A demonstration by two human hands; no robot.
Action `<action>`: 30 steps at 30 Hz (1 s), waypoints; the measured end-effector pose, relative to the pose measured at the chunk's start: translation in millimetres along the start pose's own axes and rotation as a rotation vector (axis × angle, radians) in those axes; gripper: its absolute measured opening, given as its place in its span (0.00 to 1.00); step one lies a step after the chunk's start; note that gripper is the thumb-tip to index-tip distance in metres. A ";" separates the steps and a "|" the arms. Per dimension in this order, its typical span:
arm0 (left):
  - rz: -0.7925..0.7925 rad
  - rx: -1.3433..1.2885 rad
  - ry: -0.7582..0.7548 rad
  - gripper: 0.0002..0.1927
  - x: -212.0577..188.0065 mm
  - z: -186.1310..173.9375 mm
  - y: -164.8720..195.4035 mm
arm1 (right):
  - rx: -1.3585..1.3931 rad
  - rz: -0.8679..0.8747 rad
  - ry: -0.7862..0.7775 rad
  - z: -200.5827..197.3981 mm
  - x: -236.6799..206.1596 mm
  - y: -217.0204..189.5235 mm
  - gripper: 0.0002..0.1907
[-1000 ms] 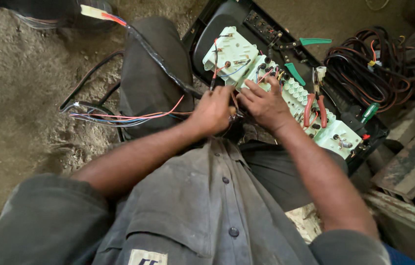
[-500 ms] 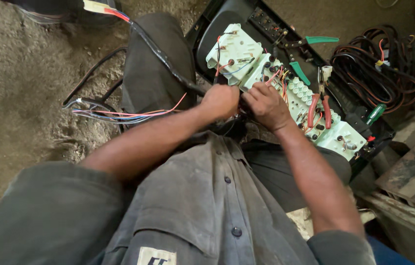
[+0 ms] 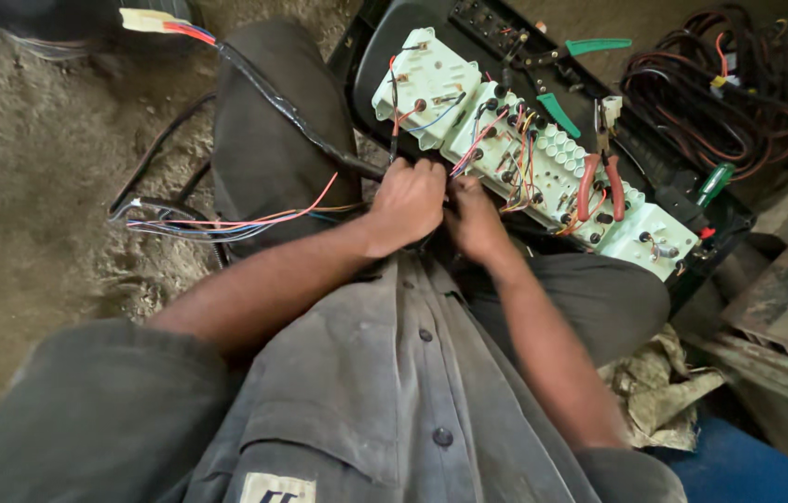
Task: The person sits on the floor and works on an open electronic device, twisting and connecting multiple colored wires to terminals on a circuit board. The hands manipulate the wires and components throughout the clip.
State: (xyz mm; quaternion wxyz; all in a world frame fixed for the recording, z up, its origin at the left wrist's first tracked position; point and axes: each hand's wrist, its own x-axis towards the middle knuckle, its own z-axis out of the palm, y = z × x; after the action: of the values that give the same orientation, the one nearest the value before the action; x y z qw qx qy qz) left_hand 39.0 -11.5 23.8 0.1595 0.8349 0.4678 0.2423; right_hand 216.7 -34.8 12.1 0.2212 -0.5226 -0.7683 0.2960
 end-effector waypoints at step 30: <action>-0.192 -0.284 0.063 0.18 -8.2 6.5 0.4 | 0.730 0.687 0.219 -40.5 5.8 -45.4 0.10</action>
State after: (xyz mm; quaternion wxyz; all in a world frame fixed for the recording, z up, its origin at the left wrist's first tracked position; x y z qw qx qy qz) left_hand 39.2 -19.0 16.5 0.2835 0.7474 0.5114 0.3156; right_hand 210.4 -33.0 72.9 0.3584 -0.6614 -0.3712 0.5444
